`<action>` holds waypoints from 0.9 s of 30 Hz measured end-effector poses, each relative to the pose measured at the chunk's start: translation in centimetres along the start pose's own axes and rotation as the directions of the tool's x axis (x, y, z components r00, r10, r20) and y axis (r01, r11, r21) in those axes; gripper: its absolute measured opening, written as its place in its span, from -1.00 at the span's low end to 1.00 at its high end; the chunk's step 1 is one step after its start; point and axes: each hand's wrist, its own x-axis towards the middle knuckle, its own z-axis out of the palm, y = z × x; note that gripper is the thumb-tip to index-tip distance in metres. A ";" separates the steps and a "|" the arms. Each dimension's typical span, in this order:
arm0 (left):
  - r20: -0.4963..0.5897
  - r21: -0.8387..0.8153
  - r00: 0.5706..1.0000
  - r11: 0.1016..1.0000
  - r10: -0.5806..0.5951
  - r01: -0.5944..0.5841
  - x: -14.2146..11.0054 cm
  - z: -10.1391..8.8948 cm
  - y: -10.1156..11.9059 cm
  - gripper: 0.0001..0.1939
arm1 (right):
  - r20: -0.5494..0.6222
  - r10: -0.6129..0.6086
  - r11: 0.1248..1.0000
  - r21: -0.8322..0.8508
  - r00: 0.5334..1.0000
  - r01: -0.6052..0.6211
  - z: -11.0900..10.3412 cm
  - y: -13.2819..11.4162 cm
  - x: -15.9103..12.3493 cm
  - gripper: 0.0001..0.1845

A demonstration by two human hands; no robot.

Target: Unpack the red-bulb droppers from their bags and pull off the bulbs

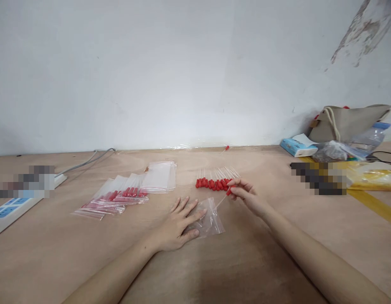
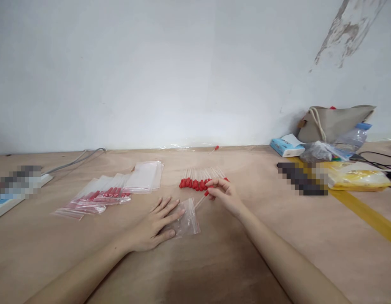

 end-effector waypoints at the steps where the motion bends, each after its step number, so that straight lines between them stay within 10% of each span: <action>1: 0.008 0.011 1.000 1.000 -0.003 0.003 0.0 0.1 0.0 -0.47 | -0.064 -0.014 1.000 0.011 0.998 0.015 -0.9 -0.2 0.4 -0.78; 8: -0.013 0.075 0.998 0.995 -0.063 0.063 -0.2 0.5 0.2 -0.38 | -0.453 -0.256 0.964 -0.181 0.854 0.193 -4.1 -0.9 2.0 -0.74; 16: -0.072 0.077 0.985 0.984 -0.155 0.160 -0.2 1.2 -0.1 -0.24 | -0.147 -0.435 0.690 -0.689 0.888 0.224 -3.8 2.5 1.5 -0.75; 27: -0.285 -0.067 0.917 0.960 -0.280 0.272 0.1 1.2 -0.5 -0.33 | 0.066 -0.506 0.520 -0.772 0.860 0.366 -0.6 0.8 0.0 -0.82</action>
